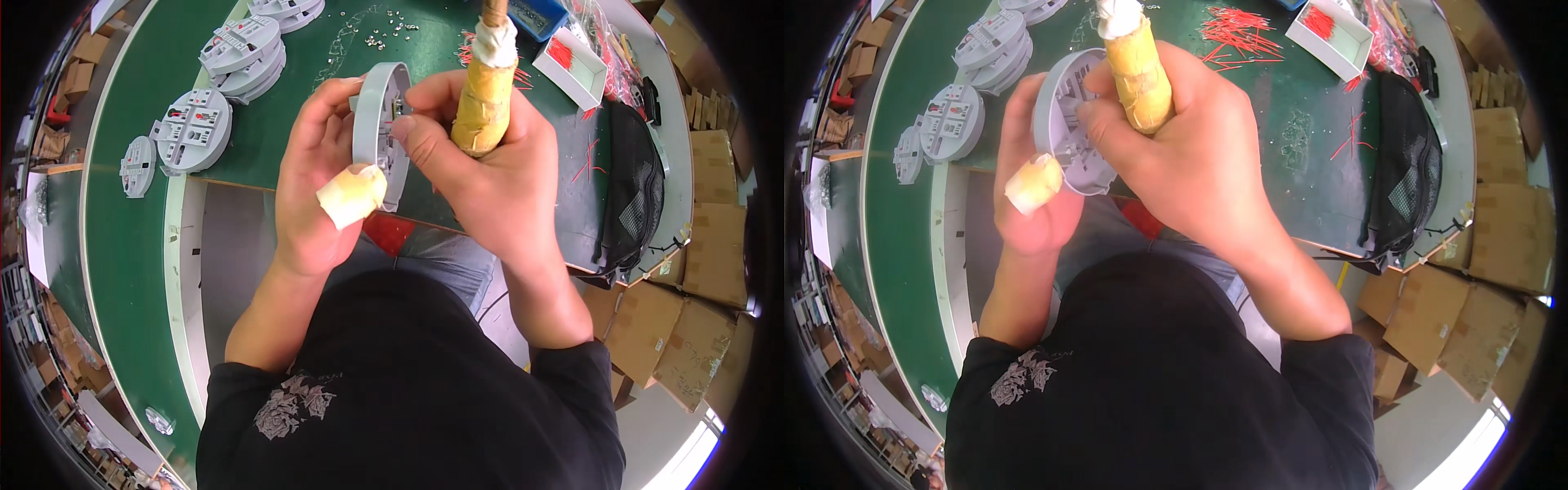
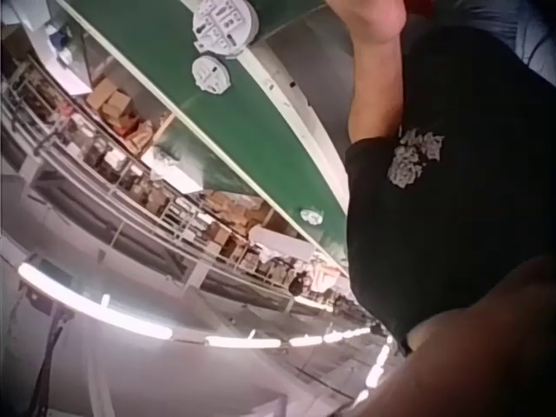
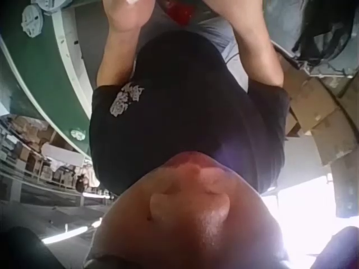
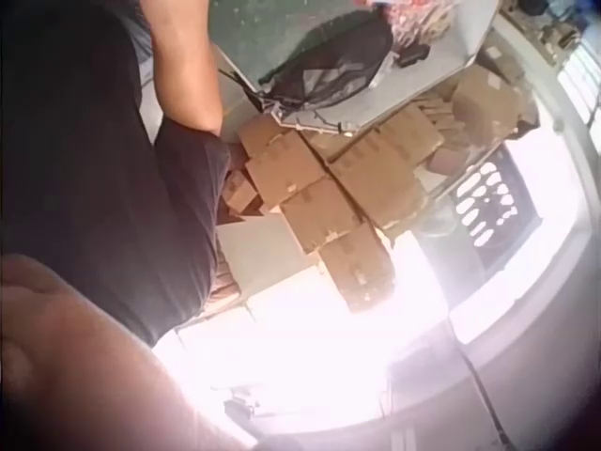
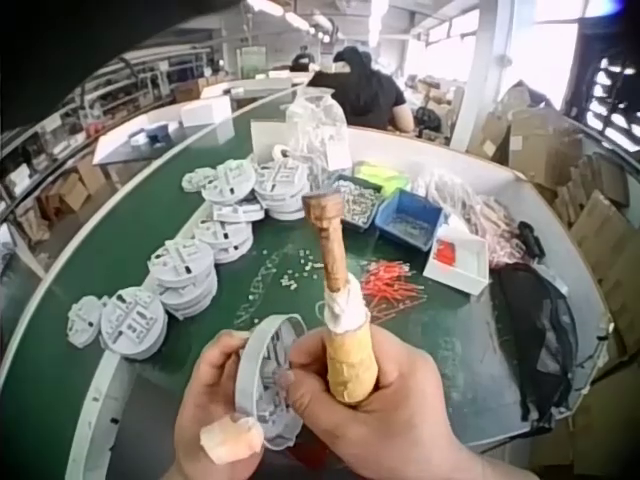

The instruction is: The worker is assembling electronic components into circular plastic bases using an electric screwdriver at a factory workbench.

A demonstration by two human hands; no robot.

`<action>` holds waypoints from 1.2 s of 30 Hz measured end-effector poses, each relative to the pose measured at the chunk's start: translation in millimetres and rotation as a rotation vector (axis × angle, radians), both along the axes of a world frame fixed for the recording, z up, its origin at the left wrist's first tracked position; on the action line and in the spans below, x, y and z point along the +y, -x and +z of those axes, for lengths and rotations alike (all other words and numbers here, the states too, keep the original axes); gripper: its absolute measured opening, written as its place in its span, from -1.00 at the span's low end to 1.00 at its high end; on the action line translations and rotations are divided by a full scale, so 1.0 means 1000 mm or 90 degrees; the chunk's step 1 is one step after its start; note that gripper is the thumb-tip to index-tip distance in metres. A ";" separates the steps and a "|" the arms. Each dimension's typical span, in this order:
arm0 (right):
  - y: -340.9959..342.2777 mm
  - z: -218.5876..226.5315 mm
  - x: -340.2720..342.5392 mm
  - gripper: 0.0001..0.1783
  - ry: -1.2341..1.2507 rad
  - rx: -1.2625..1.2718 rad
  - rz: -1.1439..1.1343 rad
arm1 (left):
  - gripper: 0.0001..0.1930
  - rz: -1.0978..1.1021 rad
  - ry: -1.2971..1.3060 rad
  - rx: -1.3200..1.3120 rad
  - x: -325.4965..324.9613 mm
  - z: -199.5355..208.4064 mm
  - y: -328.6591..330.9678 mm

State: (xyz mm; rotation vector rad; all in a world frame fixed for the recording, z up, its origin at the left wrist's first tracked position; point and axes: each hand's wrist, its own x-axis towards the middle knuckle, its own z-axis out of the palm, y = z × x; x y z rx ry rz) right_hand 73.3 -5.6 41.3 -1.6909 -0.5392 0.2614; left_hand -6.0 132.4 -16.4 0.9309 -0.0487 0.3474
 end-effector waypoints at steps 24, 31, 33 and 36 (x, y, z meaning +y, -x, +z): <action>0.006 -0.018 -0.006 -0.88 0.000 -0.164 -0.009 | -0.20 0.050 -0.125 -0.057 0.000 -0.002 -0.006; -0.003 0.001 -0.004 -0.89 0.013 0.132 0.052 | -0.23 0.054 -0.236 -0.082 0.009 -0.004 -0.004; -0.001 -0.002 -0.003 -0.91 -0.042 0.204 0.055 | -0.24 0.101 -0.131 -0.052 0.004 -0.004 -0.003; 0.001 -0.008 -0.005 -0.90 -0.079 0.207 0.069 | -0.25 0.089 -0.147 -0.063 0.005 -0.004 -0.003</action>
